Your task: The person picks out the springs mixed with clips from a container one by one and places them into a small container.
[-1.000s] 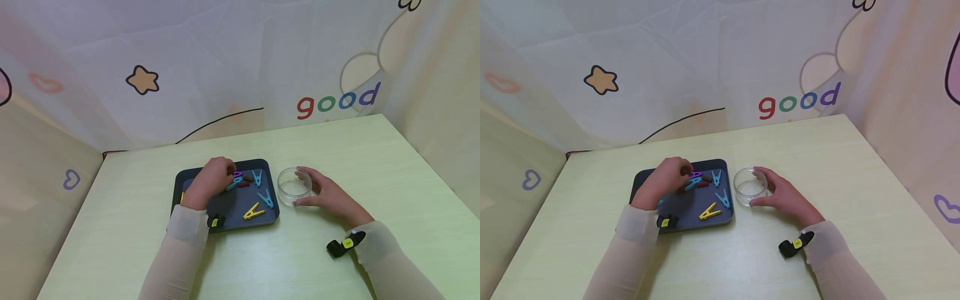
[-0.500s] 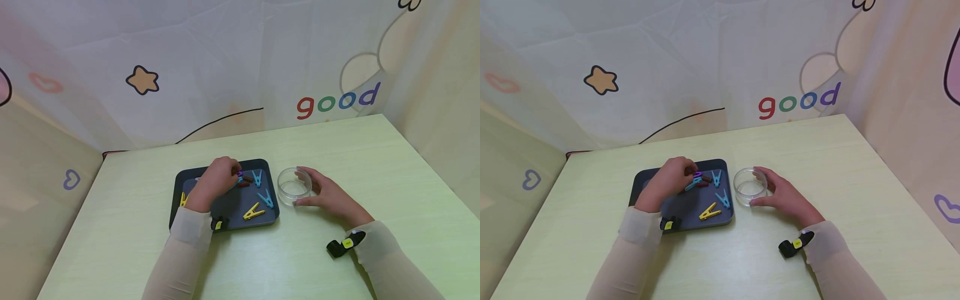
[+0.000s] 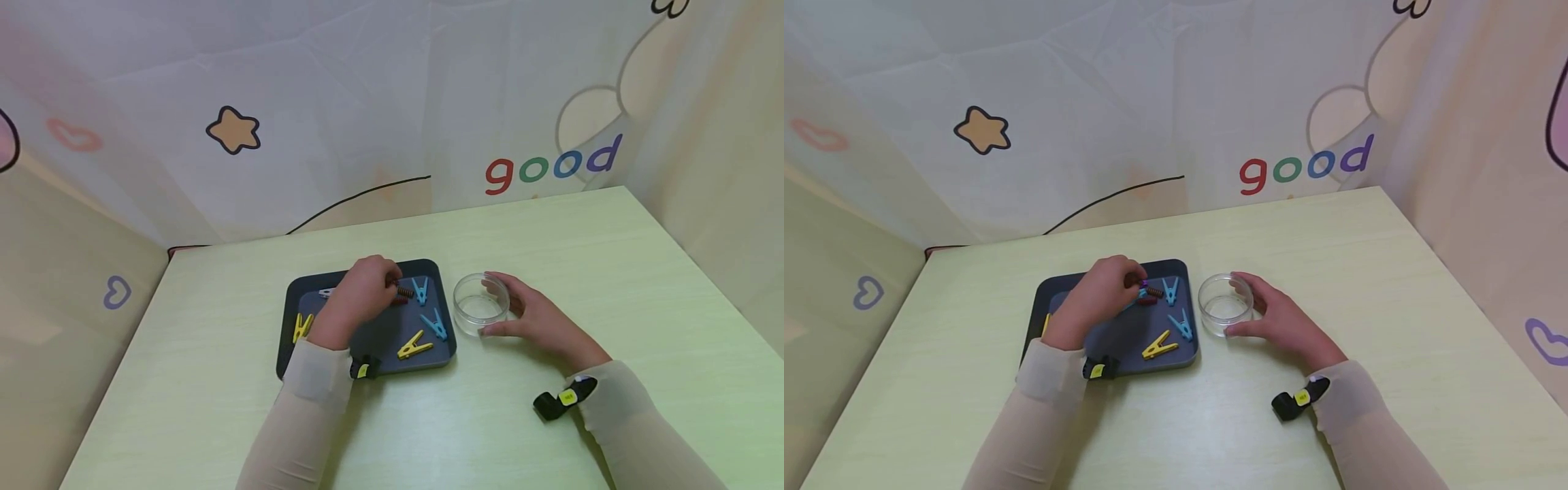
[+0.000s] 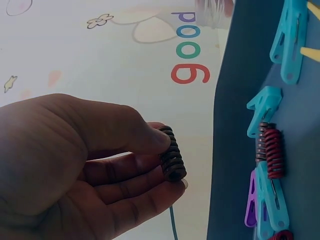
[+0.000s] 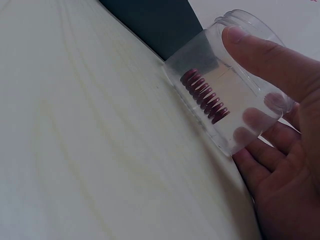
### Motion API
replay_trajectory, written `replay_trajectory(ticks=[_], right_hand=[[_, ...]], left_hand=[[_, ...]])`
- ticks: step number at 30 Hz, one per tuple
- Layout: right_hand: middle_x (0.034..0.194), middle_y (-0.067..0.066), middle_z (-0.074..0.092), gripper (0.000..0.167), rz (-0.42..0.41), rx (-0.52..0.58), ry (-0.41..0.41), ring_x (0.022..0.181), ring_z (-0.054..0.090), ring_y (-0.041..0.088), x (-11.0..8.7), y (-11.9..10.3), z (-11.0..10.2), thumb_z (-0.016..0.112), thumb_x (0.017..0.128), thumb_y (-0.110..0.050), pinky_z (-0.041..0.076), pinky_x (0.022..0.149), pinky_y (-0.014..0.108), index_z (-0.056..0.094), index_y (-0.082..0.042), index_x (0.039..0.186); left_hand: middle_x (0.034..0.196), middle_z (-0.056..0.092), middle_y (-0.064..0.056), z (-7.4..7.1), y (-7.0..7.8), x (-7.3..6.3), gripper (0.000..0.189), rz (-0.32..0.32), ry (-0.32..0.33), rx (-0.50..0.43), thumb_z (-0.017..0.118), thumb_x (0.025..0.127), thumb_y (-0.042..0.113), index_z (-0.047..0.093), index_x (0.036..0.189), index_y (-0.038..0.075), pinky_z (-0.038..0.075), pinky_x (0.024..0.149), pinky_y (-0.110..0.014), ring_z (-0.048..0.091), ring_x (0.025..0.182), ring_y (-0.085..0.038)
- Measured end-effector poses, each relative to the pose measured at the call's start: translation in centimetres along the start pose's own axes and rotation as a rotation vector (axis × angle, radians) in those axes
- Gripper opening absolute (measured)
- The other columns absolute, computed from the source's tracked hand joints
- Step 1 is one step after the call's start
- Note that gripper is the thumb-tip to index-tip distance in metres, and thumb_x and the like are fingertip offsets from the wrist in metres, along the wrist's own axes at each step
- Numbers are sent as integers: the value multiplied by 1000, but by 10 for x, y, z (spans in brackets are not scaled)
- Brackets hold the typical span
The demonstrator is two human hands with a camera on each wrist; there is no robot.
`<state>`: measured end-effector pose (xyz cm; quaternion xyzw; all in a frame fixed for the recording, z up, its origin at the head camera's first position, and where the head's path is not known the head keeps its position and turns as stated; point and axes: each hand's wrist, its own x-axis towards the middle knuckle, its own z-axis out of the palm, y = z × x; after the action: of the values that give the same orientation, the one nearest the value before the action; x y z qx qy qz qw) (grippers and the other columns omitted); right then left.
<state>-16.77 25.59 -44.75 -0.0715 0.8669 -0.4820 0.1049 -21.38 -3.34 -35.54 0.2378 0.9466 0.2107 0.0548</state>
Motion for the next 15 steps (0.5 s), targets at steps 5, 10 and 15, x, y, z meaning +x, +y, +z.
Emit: replay_trajectory(ticks=[5, 10, 15], right_hand=[[154, 0, 37, 98, -2, -4, -1, 145, 31, 29, 1, 0, 0, 82, 70, -50, 31, 114, 50, 28, -33, 150], [154, 0, 37, 98, -3, -6, -1, 145, 31, 29, 1, -1, 0, 82, 70, -51, 30, 114, 51, 28, -34, 150], [154, 0, 38, 99, -4, -6, -3, 145, 31, 29, 0, -1, 1, 82, 69, -52, 30, 114, 51, 28, -33, 150]], left_hand=[[104, 65, -9, -2, 3, 0, 20, 5, -2, -24, 56, 93, 6, 72, 104, 4, 51, 80, -34, 56, 89, -20], [97, 63, -7, -3, 8, -2, 19, 22, -11, -66, 54, 94, 4, 72, 99, 4, 49, 71, -31, 54, 81, -19], [102, 64, -8, 0, 11, -2, 22, 34, -16, -65, 54, 93, 4, 72, 105, 3, 49, 74, -30, 54, 83, -19]])
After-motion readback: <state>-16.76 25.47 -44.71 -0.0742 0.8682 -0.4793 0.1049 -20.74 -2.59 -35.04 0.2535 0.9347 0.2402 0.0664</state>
